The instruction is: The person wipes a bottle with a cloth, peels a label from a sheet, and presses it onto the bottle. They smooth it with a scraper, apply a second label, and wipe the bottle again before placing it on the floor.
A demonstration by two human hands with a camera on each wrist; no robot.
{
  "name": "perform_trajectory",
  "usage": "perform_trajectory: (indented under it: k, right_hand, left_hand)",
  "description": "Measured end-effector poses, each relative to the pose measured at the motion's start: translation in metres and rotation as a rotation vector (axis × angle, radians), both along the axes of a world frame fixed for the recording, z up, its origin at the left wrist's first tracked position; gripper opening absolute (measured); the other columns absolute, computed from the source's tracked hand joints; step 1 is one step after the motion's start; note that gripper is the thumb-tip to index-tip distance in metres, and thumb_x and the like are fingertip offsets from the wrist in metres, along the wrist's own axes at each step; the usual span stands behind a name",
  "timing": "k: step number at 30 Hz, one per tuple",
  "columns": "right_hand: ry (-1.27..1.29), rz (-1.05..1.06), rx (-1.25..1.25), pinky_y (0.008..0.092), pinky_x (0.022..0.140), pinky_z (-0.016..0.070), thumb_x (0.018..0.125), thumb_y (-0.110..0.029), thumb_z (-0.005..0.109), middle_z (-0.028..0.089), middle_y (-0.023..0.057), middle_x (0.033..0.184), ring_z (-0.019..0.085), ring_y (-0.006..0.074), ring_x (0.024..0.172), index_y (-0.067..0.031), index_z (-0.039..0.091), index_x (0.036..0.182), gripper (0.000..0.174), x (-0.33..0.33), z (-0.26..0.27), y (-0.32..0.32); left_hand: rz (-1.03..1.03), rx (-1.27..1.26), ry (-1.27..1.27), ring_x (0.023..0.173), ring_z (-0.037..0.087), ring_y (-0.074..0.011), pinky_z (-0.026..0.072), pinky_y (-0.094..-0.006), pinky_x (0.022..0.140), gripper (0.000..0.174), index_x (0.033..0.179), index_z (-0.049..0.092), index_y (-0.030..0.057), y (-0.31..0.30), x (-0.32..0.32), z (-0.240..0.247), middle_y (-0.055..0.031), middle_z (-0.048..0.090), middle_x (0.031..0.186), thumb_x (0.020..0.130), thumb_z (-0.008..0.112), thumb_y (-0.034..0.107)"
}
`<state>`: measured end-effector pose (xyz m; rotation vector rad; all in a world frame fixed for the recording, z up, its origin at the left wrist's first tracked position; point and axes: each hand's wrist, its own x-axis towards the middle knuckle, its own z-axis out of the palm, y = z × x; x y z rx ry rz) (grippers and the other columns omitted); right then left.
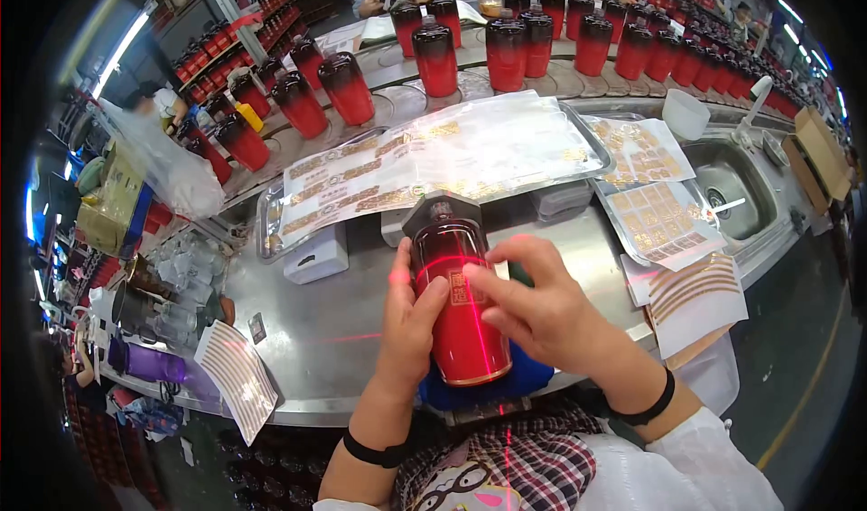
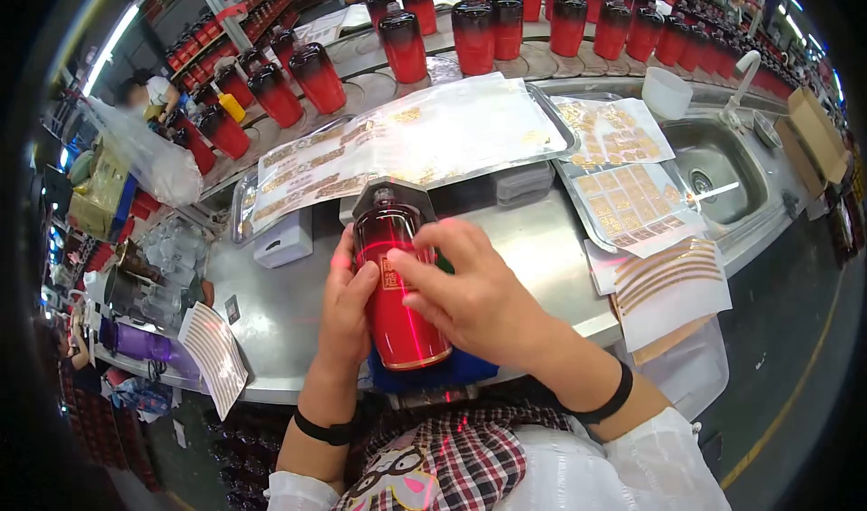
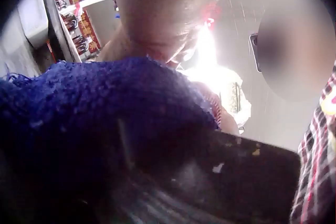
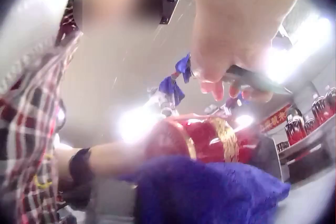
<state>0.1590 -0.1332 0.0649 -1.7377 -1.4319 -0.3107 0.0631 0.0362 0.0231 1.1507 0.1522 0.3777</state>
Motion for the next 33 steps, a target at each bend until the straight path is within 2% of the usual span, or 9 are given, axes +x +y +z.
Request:
perform_trajectory:
  k: [2, 5, 11, 17, 23, 33]
  right_hand:
    - [0.005, -0.013, -0.046, 0.0448, 0.095, 0.0461, 0.077, -0.008, 0.075, 0.052, 0.0163, 0.117, 0.052, 0.0372, 0.109, -0.0031, 0.062, 0.123, 0.048, -0.005, -0.005, -0.004]
    - [0.001, -0.028, -0.069, 0.0444, 0.096, 0.0461, 0.077, -0.011, 0.076, 0.051, 0.0163, 0.121, 0.051, 0.0375, 0.11, -0.0041, 0.061, 0.126, 0.051, -0.003, -0.013, -0.002]
    - [-0.005, -0.029, -0.065, 0.0441, 0.096, 0.0461, 0.078, -0.013, 0.076, 0.05, 0.0175, 0.123, 0.051, 0.038, 0.111, -0.0052, 0.061, 0.127, 0.052, 0.0, -0.012, 0.003]
    - [0.01, -0.013, -0.079, 0.0441, 0.095, 0.0461, 0.078, -0.014, 0.076, 0.049, 0.0184, 0.124, 0.05, 0.0383, 0.111, -0.0055, 0.061, 0.127, 0.052, -0.003, -0.014, 0.0]
    - [0.018, -0.022, -0.073, 0.0442, 0.095, 0.0458, 0.079, -0.016, 0.076, 0.049, 0.019, 0.124, 0.05, 0.0384, 0.111, -0.0049, 0.062, 0.126, 0.051, 0.0, -0.014, 0.006]
    - [0.027, -0.024, -0.053, 0.0438, 0.096, 0.046, 0.078, -0.016, 0.076, 0.049, 0.0197, 0.124, 0.051, 0.0379, 0.111, -0.0037, 0.061, 0.126, 0.051, -0.002, -0.016, 0.005]
  left_hand:
    - [-0.021, -0.009, -0.028, 0.127, 0.048, -0.0211, 0.0407, -0.0338, 0.106, 0.084, 0.153, 0.004, -0.0066, 0.0, -0.001, 0.0, -0.0198, 0.041, 0.144, 0.095, 0.06, 0.017]
    - [-0.002, 0.163, 0.031, 0.128, 0.047, -0.0214, 0.0397, -0.0341, 0.107, 0.085, 0.153, 0.003, -0.006, 0.0, -0.001, -0.004, -0.0196, 0.04, 0.144, 0.095, 0.06, 0.018]
    - [-0.034, -0.02, -0.009, 0.127, 0.048, -0.0218, 0.0396, -0.0339, 0.107, 0.088, 0.153, 0.002, -0.0064, 0.0, -0.001, -0.002, -0.0199, 0.041, 0.143, 0.094, 0.062, 0.019]
    - [0.022, 0.153, 0.077, 0.123, 0.051, -0.0212, 0.0429, -0.0327, 0.103, 0.086, 0.152, 0.004, -0.0081, -0.003, 0.001, 0.003, -0.0195, 0.045, 0.14, 0.095, 0.062, 0.02]
    - [-0.027, 0.062, 0.015, 0.12, 0.053, -0.0192, 0.0442, -0.0318, 0.102, 0.083, 0.152, 0.007, -0.008, 0.0, 0.005, 0.003, -0.0179, 0.05, 0.135, 0.097, 0.061, 0.021]
    - [-0.033, 0.052, 0.009, 0.117, 0.055, -0.0178, 0.0452, -0.0307, 0.1, 0.077, 0.152, 0.009, -0.0075, 0.001, 0.005, 0.001, -0.0161, 0.052, 0.133, 0.099, 0.057, 0.021]
